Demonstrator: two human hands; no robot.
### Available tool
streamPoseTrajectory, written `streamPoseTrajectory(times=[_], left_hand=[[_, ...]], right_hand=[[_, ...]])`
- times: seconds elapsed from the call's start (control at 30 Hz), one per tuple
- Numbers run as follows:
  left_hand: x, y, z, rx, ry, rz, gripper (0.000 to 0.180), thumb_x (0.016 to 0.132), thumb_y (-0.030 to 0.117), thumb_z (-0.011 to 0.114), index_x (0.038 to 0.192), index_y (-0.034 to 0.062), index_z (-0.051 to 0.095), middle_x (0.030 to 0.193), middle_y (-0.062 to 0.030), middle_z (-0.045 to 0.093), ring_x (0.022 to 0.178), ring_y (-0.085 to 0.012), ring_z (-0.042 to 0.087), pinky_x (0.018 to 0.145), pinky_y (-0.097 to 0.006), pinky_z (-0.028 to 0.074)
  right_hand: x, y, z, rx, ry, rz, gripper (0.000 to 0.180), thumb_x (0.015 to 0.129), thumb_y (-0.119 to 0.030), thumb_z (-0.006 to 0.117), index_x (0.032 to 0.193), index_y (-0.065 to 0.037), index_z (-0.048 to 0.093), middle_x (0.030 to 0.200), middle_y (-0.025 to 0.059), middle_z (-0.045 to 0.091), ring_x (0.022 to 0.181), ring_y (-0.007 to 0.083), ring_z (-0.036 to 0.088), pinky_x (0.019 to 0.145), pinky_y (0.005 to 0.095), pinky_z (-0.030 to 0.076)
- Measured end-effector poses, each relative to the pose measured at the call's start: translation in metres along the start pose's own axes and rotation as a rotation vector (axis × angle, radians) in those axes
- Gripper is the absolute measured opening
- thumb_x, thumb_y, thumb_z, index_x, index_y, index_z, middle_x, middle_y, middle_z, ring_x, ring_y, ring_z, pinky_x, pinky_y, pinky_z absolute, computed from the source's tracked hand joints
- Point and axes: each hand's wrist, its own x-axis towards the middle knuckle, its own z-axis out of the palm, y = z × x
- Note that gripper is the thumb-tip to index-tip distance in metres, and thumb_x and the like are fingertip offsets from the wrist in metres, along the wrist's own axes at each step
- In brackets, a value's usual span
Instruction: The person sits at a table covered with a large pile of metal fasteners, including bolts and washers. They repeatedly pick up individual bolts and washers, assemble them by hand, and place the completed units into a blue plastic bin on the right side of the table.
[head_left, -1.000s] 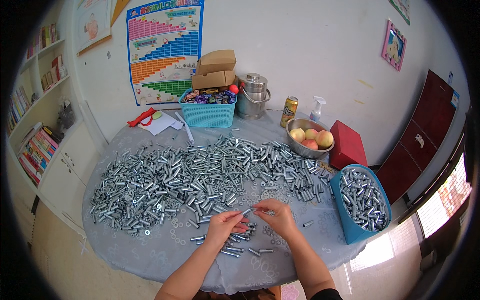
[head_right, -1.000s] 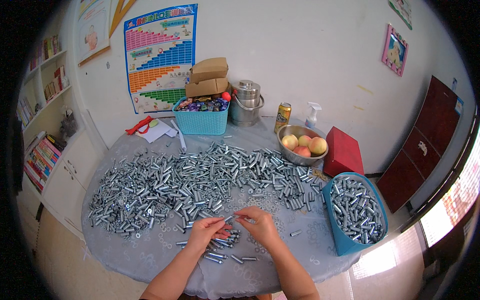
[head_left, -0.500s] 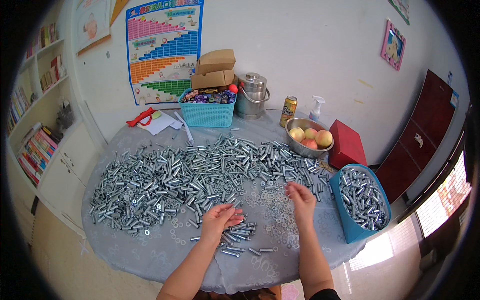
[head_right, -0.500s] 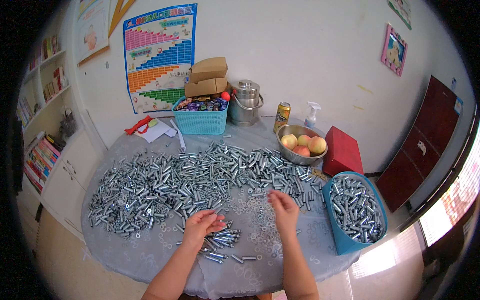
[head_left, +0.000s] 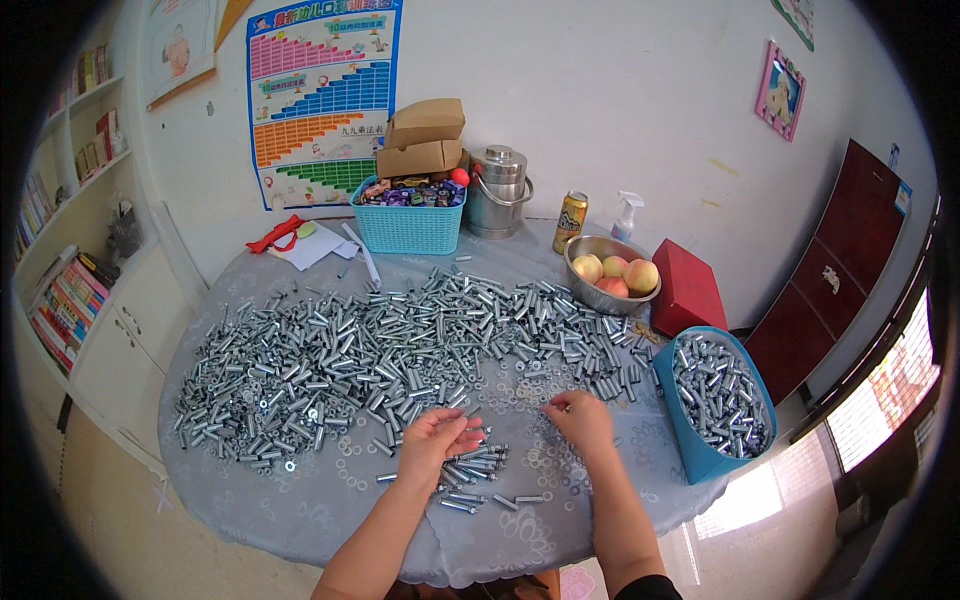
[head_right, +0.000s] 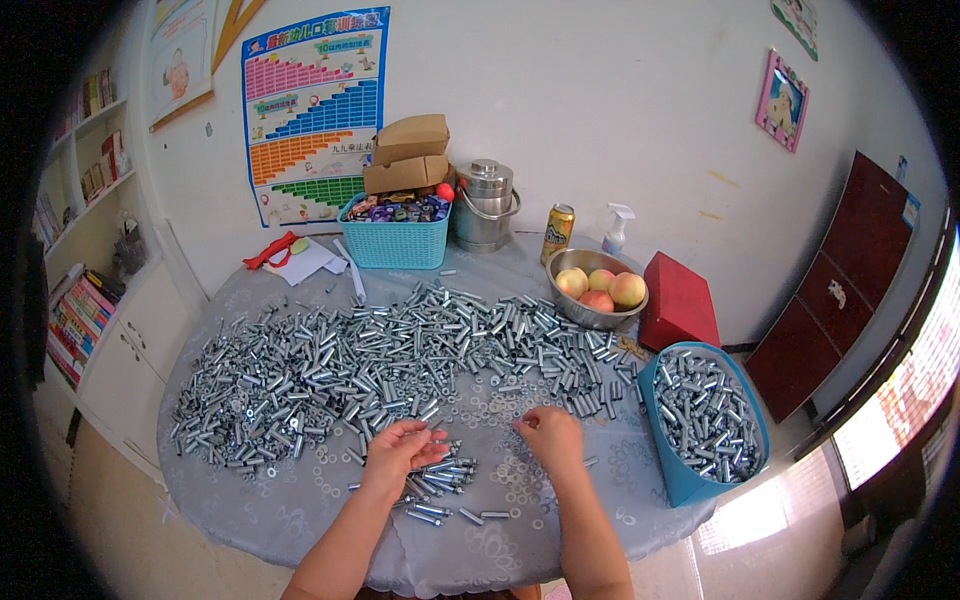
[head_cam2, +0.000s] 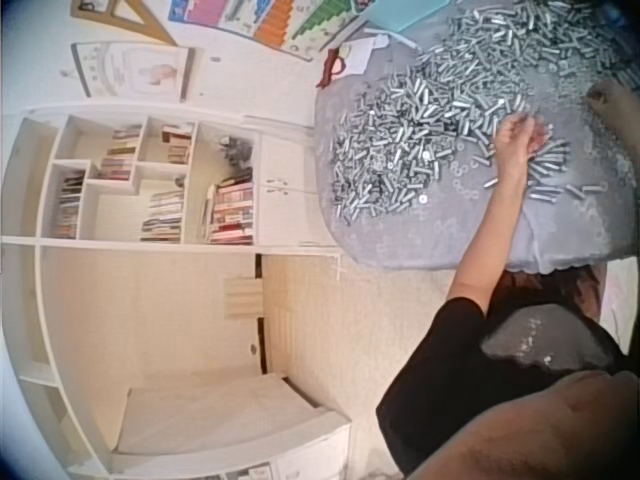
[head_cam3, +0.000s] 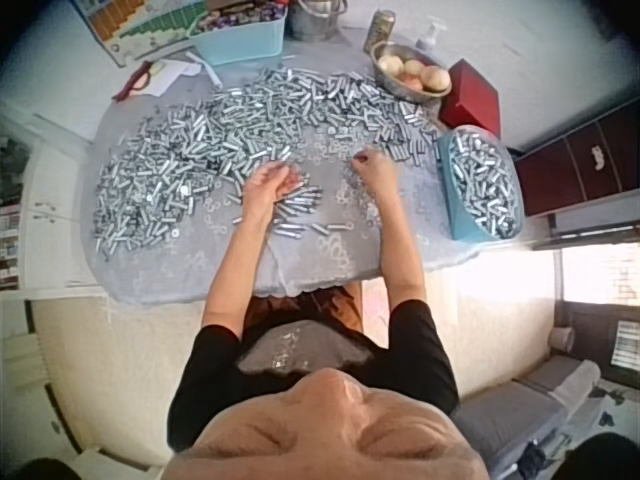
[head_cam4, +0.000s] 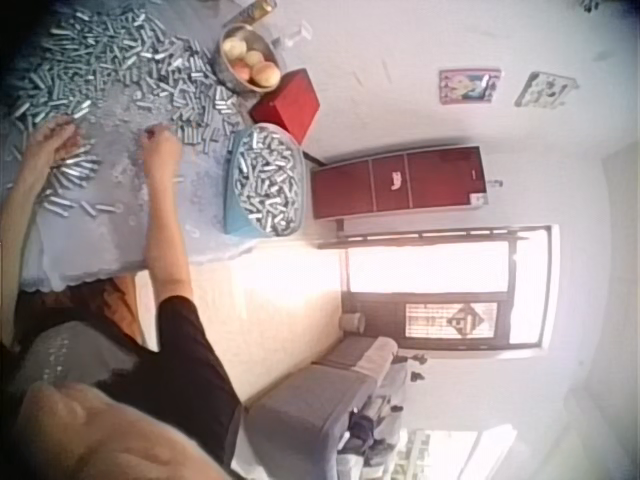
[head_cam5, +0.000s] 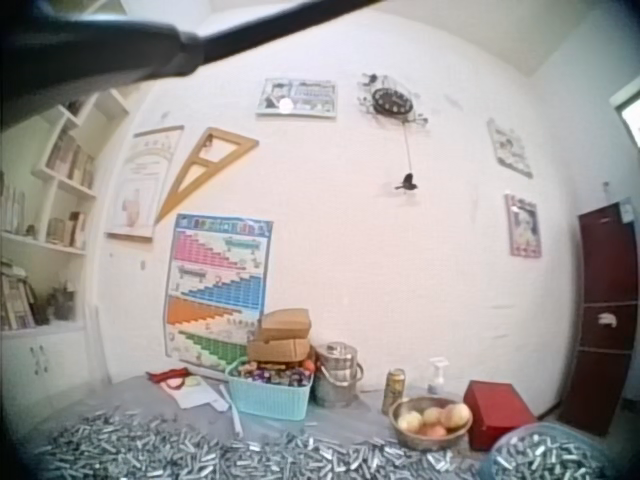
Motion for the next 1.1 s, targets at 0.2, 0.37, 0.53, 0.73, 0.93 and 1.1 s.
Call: streamPoseTrajectory(times=[0.2,0.37,0.53,0.73,0.93,1.1], left_hand=[[0.000,-0.002,0.000,0.016,-0.039,-0.008,0.020,0.086,0.004,0.055,0.103,-0.0060,0.051,0.096,-0.0200,0.063,0.079,-0.0243,0.065,0.069,-0.031,0.056],[-0.002,-0.001,0.002,0.039,-0.056,-0.010,0.021,0.087,0.005,0.055,0.104,-0.0071,0.052,0.094,-0.0204,0.063,0.077,-0.0239,0.065,0.068,-0.030,0.056],[-0.004,-0.001,0.005,0.100,-0.070,-0.044,0.021,0.087,0.005,0.054,0.104,-0.0073,0.052,0.093,-0.0207,0.063,0.075,-0.0244,0.065,0.066,-0.031,0.056],[-0.004,-0.001,0.004,0.115,-0.114,-0.070,0.021,0.088,0.006,0.054,0.104,-0.0070,0.053,0.089,-0.0193,0.063,0.075,-0.0249,0.065,0.066,-0.030,0.056],[-0.008,0.004,0.008,0.167,-0.149,-0.057,0.019,0.088,0.006,0.052,0.103,-0.0069,0.053,0.088,-0.0188,0.063,0.075,-0.0251,0.065,0.066,-0.030,0.055],[-0.008,-0.001,0.009,0.170,-0.177,-0.013,0.018,0.088,0.006,0.053,0.101,-0.0070,0.054,0.087,-0.0190,0.063,0.075,-0.0251,0.065,0.065,-0.030,0.056]], right_hand=[[0.000,-0.003,0.007,0.036,0.037,0.023,0.024,0.069,-0.026,0.072,0.081,-0.006,0.068,0.078,0.0108,0.064,0.069,0.0235,0.061,0.063,0.0327,0.048],[-0.003,-0.026,-0.002,0.561,-0.031,-0.079,0.019,0.071,-0.011,0.073,0.088,-0.006,0.068,0.083,0.0040,0.064,0.073,0.0127,0.057,0.066,0.0253,0.046],[-0.011,-0.042,0.002,0.816,-0.126,-0.225,0.020,0.073,-0.001,0.069,0.092,-0.004,0.067,0.091,0.0019,0.064,0.080,0.0092,0.055,0.073,0.0229,0.045],[-0.012,-0.044,0.006,0.754,-0.161,-0.310,0.020,0.073,-0.002,0.070,0.092,-0.004,0.066,0.094,0.0041,0.064,0.088,0.0114,0.058,0.076,0.0243,0.046],[-0.014,-0.042,0.000,0.621,-0.230,-0.221,0.014,0.080,-0.011,0.067,0.090,-0.001,0.065,0.084,0.0053,0.064,0.076,0.0108,0.057,0.069,0.0252,0.045],[-0.013,-0.041,0.001,0.637,-0.312,-0.081,0.031,0.091,-0.026,0.051,0.086,0.001,0.065,0.077,0.0071,0.063,0.073,0.0131,0.057,0.067,0.0260,0.046]])
